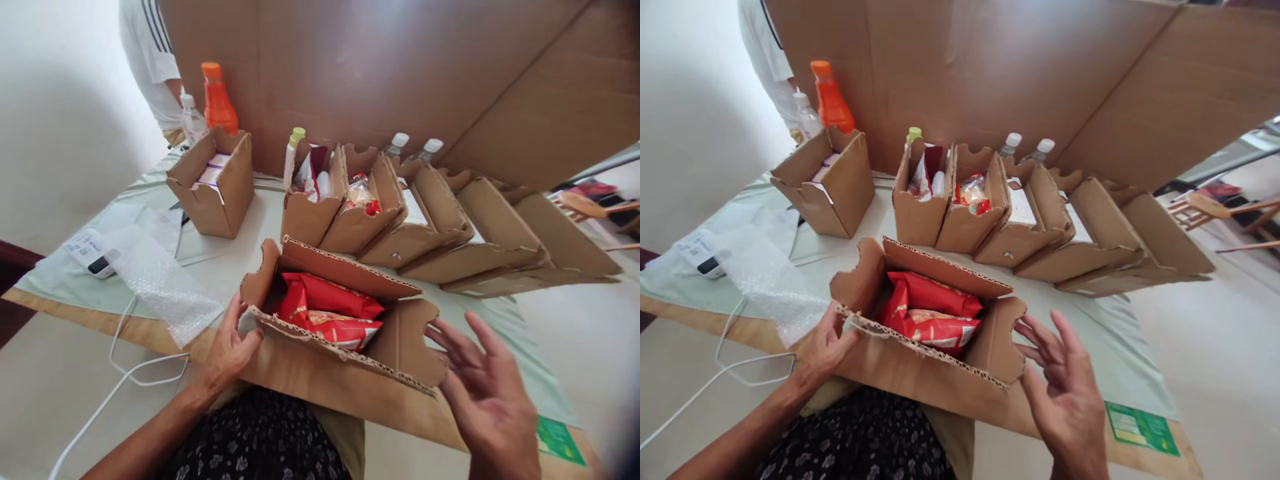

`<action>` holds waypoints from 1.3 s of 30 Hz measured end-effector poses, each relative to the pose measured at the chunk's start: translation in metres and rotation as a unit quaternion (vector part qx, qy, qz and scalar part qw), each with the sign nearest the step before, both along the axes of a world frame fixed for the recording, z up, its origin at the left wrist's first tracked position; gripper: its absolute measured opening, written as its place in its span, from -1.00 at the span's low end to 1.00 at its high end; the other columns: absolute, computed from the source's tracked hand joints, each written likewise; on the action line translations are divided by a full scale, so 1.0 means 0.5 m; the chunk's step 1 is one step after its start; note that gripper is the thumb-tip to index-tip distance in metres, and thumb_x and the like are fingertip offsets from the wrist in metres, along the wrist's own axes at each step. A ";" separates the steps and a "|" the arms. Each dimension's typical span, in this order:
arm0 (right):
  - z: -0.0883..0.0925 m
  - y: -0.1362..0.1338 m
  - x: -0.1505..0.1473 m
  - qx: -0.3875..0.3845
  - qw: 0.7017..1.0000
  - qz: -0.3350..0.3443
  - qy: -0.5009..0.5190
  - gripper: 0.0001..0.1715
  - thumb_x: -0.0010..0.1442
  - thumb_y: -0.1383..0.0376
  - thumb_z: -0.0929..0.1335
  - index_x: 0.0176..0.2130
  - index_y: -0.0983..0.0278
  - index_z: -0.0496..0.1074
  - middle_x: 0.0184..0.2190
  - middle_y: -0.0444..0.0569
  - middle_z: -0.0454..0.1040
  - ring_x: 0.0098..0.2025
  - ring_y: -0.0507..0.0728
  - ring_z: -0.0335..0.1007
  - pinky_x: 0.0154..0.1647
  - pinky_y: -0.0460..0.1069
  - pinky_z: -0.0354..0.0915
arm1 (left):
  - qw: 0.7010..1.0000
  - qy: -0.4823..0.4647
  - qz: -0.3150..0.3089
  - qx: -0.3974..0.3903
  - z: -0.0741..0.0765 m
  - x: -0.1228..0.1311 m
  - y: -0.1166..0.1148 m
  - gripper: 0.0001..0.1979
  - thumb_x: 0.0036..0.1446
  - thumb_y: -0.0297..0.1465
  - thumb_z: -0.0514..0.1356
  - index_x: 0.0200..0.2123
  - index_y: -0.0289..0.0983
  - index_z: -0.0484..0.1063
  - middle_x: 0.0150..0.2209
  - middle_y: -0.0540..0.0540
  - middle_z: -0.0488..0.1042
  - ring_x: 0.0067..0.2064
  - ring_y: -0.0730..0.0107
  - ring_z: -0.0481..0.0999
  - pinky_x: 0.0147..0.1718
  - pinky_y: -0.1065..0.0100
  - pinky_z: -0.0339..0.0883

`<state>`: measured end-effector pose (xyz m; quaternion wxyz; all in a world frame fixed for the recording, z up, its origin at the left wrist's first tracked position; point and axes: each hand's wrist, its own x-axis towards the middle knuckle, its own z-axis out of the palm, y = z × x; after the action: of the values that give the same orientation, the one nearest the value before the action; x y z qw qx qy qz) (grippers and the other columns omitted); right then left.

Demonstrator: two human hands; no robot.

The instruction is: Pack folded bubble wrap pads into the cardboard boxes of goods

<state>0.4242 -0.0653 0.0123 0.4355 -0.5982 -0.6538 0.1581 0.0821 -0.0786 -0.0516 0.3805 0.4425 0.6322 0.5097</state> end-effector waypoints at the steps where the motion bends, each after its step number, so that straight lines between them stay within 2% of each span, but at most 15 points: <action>1: -0.018 -0.017 0.009 -0.012 1.000 0.027 0.003 -0.08 0.25 -0.07 0.42 0.44 0.15 0.16 0.14 0.18 0.55 0.03 0.28 0.61 -0.17 0.09 0.56 | 1.000 0.008 -0.020 -0.020 0.002 0.013 -0.007 -0.60 0.08 -0.33 0.26 0.02 -0.20 0.44 -0.05 -0.13 0.58 0.01 0.13 0.59 -0.07 0.21 0.55; 3: -0.055 -0.041 0.009 -0.036 0.996 0.081 -0.022 -0.10 0.20 -0.11 0.44 0.37 0.18 0.28 0.12 0.18 0.57 0.02 0.30 0.61 -0.20 0.07 0.55 | 0.998 0.016 -0.051 -0.043 0.004 0.035 -0.018 -0.78 0.09 -0.32 0.24 -0.16 -0.20 0.46 -0.23 -0.07 0.58 -0.14 0.18 0.60 -0.23 0.27 0.55; 5: -0.085 -0.044 -0.006 -0.053 0.993 0.092 -0.055 -0.35 0.18 -0.07 0.46 0.14 0.20 0.51 -0.08 0.11 0.64 -0.12 0.30 0.63 -0.25 0.08 0.53 | 0.997 0.019 -0.062 -0.044 0.003 0.051 -0.016 -0.84 0.10 -0.34 0.23 -0.21 -0.20 0.44 -0.29 -0.04 0.55 -0.22 0.21 0.59 -0.28 0.28 0.53; 7: -0.105 -0.020 -0.020 -0.074 0.991 0.081 -0.074 -0.59 0.20 -0.04 0.45 -0.14 0.20 0.60 -0.34 0.04 0.63 -0.34 0.27 0.57 -0.38 0.08 0.48 | 0.998 0.021 -0.061 -0.025 0.000 0.064 0.006 -0.81 0.10 -0.36 0.23 -0.18 -0.20 0.43 -0.29 -0.03 0.54 -0.22 0.22 0.58 -0.24 0.27 0.54; 10: -0.113 0.054 -0.020 -0.101 0.991 0.047 -0.076 -0.58 0.21 -0.07 0.41 -0.38 0.21 0.53 -0.62 -0.08 0.44 -0.61 0.16 0.34 -0.58 0.03 0.29 | 0.997 0.009 -0.076 0.033 -0.006 0.091 0.074 -0.62 0.12 -0.38 0.22 0.04 -0.21 0.41 -0.11 -0.10 0.57 -0.03 0.16 0.59 -0.03 0.20 0.53; 12: -0.111 0.110 -0.011 -0.087 0.994 0.020 -0.063 -0.56 0.19 -0.09 0.41 -0.34 0.24 0.50 -0.58 -0.08 0.46 -0.59 0.14 0.34 -0.55 0.02 0.30 | 0.994 -0.006 -0.089 0.066 -0.009 0.118 0.130 -0.45 0.13 -0.39 0.22 0.21 -0.23 0.32 0.07 -0.17 0.54 0.12 0.11 0.54 0.12 0.12 0.47; 16: -0.115 0.157 -0.003 -0.001 0.995 -0.087 -0.056 -0.45 0.25 -0.02 0.36 0.04 0.31 0.45 -0.12 0.16 0.57 -0.25 0.22 0.52 -0.29 0.09 0.45 | 0.992 -0.039 -0.096 0.077 -0.017 0.163 0.201 -0.18 0.12 -0.43 0.20 0.43 -0.24 0.02 0.39 -0.29 0.25 0.36 0.02 0.34 0.32 0.00 0.28; 18: -0.123 0.133 -0.011 0.061 0.984 -0.148 -0.083 -0.38 0.28 0.02 0.36 0.17 0.34 0.40 0.01 0.25 0.53 -0.08 0.29 0.52 -0.14 0.18 0.46 | 0.994 -0.030 -0.079 0.061 -0.025 0.159 0.195 -0.14 0.12 -0.44 0.20 0.46 -0.23 -0.05 0.46 -0.31 0.12 0.44 -0.03 0.21 0.36 -0.07 0.22; 21: -0.141 0.073 -0.039 0.122 0.971 -0.172 -0.113 -0.47 0.32 0.15 0.37 0.17 0.37 0.43 0.02 0.29 0.54 0.05 0.36 0.49 0.06 0.28 0.39 | 0.996 0.034 -0.069 0.045 -0.030 0.118 0.135 -0.23 0.14 -0.46 0.20 0.41 -0.21 0.10 0.44 -0.30 0.17 0.43 -0.08 0.22 0.31 -0.12 0.29; 23: -0.153 0.048 -0.072 0.118 0.981 -0.093 -0.119 -0.65 0.36 0.23 0.35 0.07 0.31 0.51 -0.05 0.21 0.59 0.02 0.31 0.52 0.09 0.26 0.38 | 0.989 0.099 -0.072 0.080 -0.024 0.085 0.079 -0.33 0.15 -0.51 0.19 0.34 -0.18 0.24 0.39 -0.28 0.25 0.39 -0.06 0.30 0.30 -0.14 0.30; 25: -0.164 0.050 -0.125 0.104 0.986 0.053 -0.118 -0.75 0.38 0.27 0.34 0.01 0.23 0.54 -0.09 0.10 0.61 -0.03 0.23 0.54 0.07 0.18 0.41 | 0.973 0.155 -0.081 0.149 -0.009 0.059 0.028 -0.42 0.15 -0.56 0.16 0.24 -0.15 0.36 0.32 -0.26 0.35 0.36 -0.01 0.34 0.31 -0.14 0.28; 30: -0.174 0.131 -0.354 0.042 0.920 0.365 -0.139 -0.63 0.38 0.32 0.30 0.11 0.11 0.52 0.08 0.04 0.58 0.15 0.22 0.45 0.14 0.15 0.39 | 0.946 0.165 -0.094 0.263 0.033 0.026 -0.031 -0.52 0.16 -0.64 0.13 0.09 -0.15 0.46 0.09 -0.19 0.56 0.27 0.08 0.44 0.20 -0.04 0.42; 35: -0.177 0.187 -0.592 -0.041 0.832 0.496 -0.245 -0.57 0.32 0.41 0.34 0.11 0.10 0.55 0.31 0.08 0.40 0.35 0.28 0.24 0.22 0.22 0.30 | 0.949 0.166 -0.047 0.263 0.048 -0.010 -0.050 -0.61 0.20 -0.63 0.14 0.03 -0.16 0.49 0.01 -0.16 0.60 0.22 0.12 0.49 0.17 0.01 0.45; 37: -0.175 0.191 -0.626 -0.047 0.819 0.518 -0.243 -0.69 0.31 0.40 0.36 -0.01 0.16 0.61 0.29 0.12 0.41 0.36 0.31 0.22 0.24 0.24 0.28 | 0.951 0.184 -0.019 0.249 0.047 -0.037 -0.063 -0.62 0.22 -0.61 0.13 0.03 -0.16 0.49 0.07 -0.17 0.56 0.24 0.12 0.48 0.20 0.01 0.43; 39: -0.171 0.191 -0.609 -0.040 0.834 0.511 -0.206 -0.75 0.30 0.40 0.36 -0.12 0.19 0.63 0.25 0.12 0.46 0.35 0.32 0.25 0.25 0.25 0.26 | 0.954 0.201 0.034 0.220 0.043 -0.070 -0.077 -0.63 0.25 -0.57 0.14 0.06 -0.14 0.49 0.17 -0.17 0.49 0.26 0.13 0.46 0.24 0.01 0.39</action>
<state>0.1196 0.0299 -0.0731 0.1235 -0.2145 -0.9341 0.2571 0.0473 -0.1173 -0.0303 0.1208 0.5866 0.5828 0.5492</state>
